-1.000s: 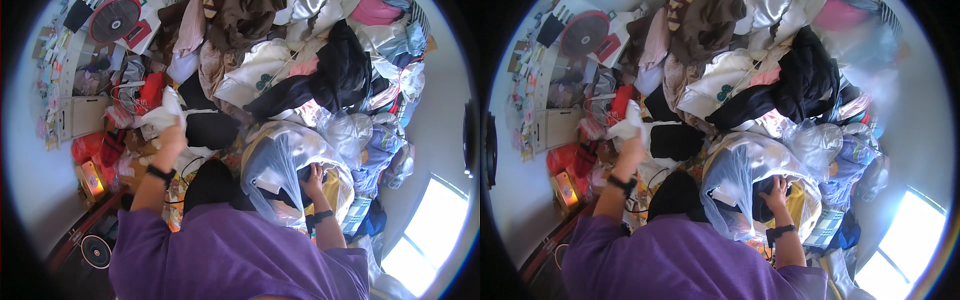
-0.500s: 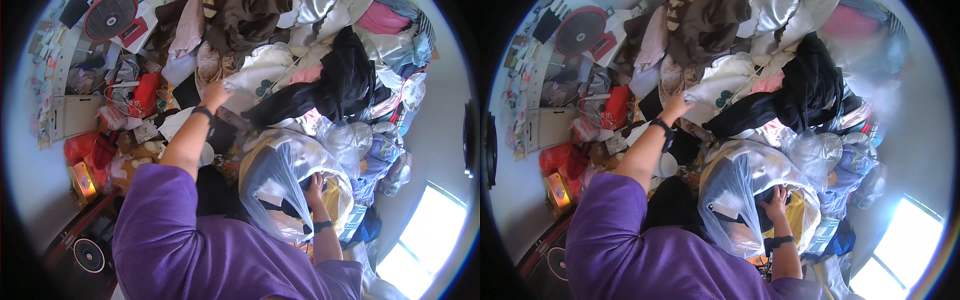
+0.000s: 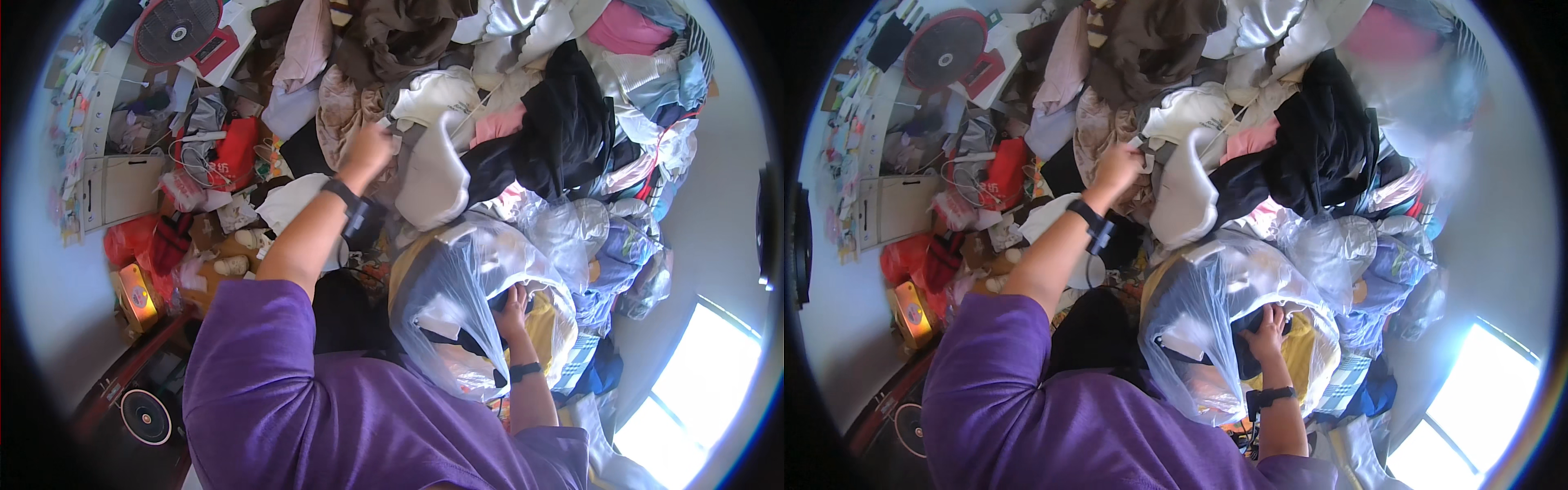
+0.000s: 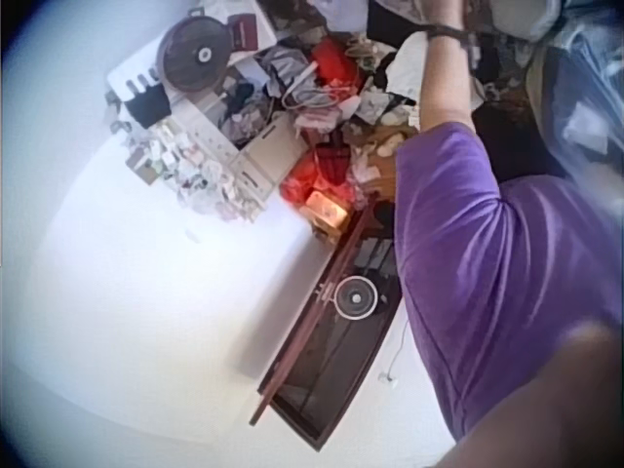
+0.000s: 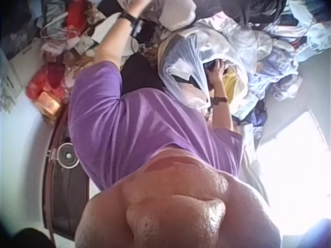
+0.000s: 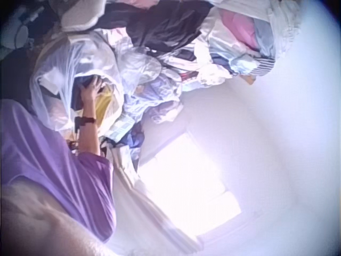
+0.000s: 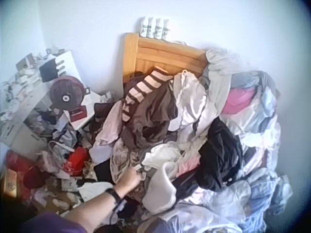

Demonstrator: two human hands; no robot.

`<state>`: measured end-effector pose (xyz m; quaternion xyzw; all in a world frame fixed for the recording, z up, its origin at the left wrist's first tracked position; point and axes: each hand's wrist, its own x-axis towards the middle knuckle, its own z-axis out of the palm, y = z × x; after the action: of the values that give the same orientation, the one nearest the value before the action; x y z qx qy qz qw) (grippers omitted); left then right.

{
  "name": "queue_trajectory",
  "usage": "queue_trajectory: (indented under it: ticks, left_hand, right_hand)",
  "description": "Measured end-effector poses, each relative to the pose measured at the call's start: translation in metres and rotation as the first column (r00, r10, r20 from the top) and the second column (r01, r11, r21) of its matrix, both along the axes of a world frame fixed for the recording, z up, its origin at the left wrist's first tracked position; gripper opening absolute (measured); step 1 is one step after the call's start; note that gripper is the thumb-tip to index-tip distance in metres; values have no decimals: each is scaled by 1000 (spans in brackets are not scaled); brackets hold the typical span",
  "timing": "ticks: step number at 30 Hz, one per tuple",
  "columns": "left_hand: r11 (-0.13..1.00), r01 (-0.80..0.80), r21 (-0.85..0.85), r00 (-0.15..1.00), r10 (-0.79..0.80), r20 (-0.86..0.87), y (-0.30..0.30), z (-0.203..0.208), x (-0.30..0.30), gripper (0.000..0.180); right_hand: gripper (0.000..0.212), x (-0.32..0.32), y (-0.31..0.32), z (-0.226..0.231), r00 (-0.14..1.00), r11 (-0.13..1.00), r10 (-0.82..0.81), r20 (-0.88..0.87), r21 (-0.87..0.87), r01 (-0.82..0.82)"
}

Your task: The person picks up various items of clothing from a pile on a bed, folds them slightly, and places them one at a time into a clear plastic bag. The person handles a white and blue striped shirt, a brown garment, an orange top, a yellow sweater, a black shirt, a gray shirt, and a tan top.

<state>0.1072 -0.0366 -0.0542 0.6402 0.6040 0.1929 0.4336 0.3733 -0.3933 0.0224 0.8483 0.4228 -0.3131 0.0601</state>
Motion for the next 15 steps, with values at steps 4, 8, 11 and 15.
queue_trajectory:
  ticks: [4,8,11,15]
  left_hand:
    - [929,-351,-115,889,293,-352,10,-80,-63,74]
    - [931,-231,-282,947,149,-284,13,-118,-51,56]
    - [979,-176,-105,976,159,-148,1,-108,-30,36]
    - [968,-113,-225,985,138,100,-13,-67,-32,22]
  right_hand:
    - [84,-2,3,-4,999,1000,6,39,27,-7]
    - [84,0,2,-8,999,1000,-4,47,21,3]
    - [84,0,0,-7,1000,999,8,18,47,-8]
    - [83,0,4,-3,1000,999,-17,14,40,16]
